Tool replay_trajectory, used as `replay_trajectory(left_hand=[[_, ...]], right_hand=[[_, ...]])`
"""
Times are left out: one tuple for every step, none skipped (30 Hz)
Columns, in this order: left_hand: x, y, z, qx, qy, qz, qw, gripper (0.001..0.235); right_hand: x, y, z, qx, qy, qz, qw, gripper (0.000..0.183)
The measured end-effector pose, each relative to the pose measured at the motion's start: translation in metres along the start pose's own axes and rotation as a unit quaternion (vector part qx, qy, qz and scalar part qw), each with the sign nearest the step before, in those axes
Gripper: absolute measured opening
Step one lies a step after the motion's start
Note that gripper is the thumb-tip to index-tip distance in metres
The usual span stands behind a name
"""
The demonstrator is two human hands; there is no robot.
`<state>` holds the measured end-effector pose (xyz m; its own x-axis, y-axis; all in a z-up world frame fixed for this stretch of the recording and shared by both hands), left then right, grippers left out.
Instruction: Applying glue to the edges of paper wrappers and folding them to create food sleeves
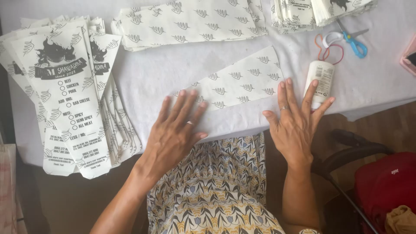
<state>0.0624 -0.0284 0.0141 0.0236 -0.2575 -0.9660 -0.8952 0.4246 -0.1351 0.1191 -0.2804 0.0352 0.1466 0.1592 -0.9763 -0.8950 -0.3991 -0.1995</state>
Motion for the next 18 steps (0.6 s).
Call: replay_trajectory(left_hand=[[0.001,0.005,-0.004,0.001,0.0,-0.001,1.0,0.074],[0.002,0.011,-0.002,-0.046,-0.026,0.005,0.999,0.078],[0.001,0.017,0.003,-0.094,-0.055,0.01,0.994,0.085],[0.0,0.014,-0.005,-0.093,-0.058,0.008,0.994,0.085],[-0.003,0.014,-0.005,-0.149,-0.104,0.005,0.983,0.097],[-0.006,0.015,-0.007,-0.205,-0.148,0.002,0.967,0.113],[-0.007,0.009,-0.01,-0.206,-0.153,-0.002,0.967,0.113],[-0.004,0.0,-0.017,-0.169,-0.11,0.004,0.979,0.105],[-0.001,-0.01,-0.025,-0.131,-0.066,0.008,0.989,0.103],[0.005,-0.013,-0.025,-0.129,-0.068,0.003,0.989,0.103],[0.013,-0.017,-0.031,-0.089,-0.069,0.001,0.994,0.097],[0.021,-0.02,-0.037,-0.049,-0.069,0.0,0.996,0.091],[0.013,-0.019,-0.037,-0.048,-0.071,-0.006,0.996,0.091],[0.012,-0.018,-0.034,-0.062,-0.029,0.029,0.997,0.085],[0.011,-0.015,-0.033,-0.075,0.014,0.066,0.995,0.079],[0.007,-0.013,-0.028,-0.074,0.014,0.063,0.995,0.079],[0.006,-0.008,-0.026,-0.071,0.012,0.077,0.994,0.079],[0.005,-0.004,-0.024,-0.069,0.009,0.091,0.993,0.079]], right_hand=[[0.0,0.001,-0.001,0.0,0.001,-0.001,1.0,0.078],[0.001,0.002,-0.001,-0.005,0.0,0.0,1.0,0.076],[0.002,0.0,0.0,-0.01,-0.004,-0.001,1.0,0.074],[0.0,-0.001,-0.001,-0.011,-0.005,-0.005,1.0,0.074],[-0.001,-0.001,-0.001,-0.01,-0.013,-0.006,1.0,0.072],[-0.002,-0.001,-0.001,-0.01,-0.021,-0.008,1.0,0.071],[-0.001,-0.002,-0.002,-0.012,-0.022,-0.013,1.0,0.071],[-0.002,-0.003,-0.001,-0.017,-0.013,-0.033,0.999,0.066],[-0.005,-0.004,-0.003,-0.022,-0.001,-0.053,0.998,0.062],[-0.009,-0.011,0.005,-0.022,0.001,-0.059,0.998,0.062],[-0.016,-0.015,0.009,-0.002,-0.019,-0.072,0.997,0.061],[-0.021,-0.02,0.012,0.018,-0.039,-0.086,0.995,0.061],[-0.015,-0.021,0.016,0.016,-0.036,-0.09,0.995,0.061],[-0.009,-0.023,0.024,-0.026,-0.085,-0.1,0.991,0.055],[-0.002,-0.022,0.031,-0.067,-0.134,-0.106,0.983,0.055],[-0.001,-0.026,0.043,-0.068,-0.132,-0.109,0.983,0.055],[0.008,-0.028,0.063,-0.113,-0.138,-0.045,0.983,0.066],[0.017,-0.028,0.082,-0.157,-0.145,0.019,0.977,0.077]])
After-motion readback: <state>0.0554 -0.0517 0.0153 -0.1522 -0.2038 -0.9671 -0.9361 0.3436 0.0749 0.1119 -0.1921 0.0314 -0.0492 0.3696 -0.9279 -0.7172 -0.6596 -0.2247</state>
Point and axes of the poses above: each hand's wrist, its own y-axis away from the middle knuckle, its own x-axis out of the palm, z = x × y, the point moved 7 cm from there along -y, towards the middle knuckle, and after that the axes turned 4 degrees about z, right-handed, at the moved point
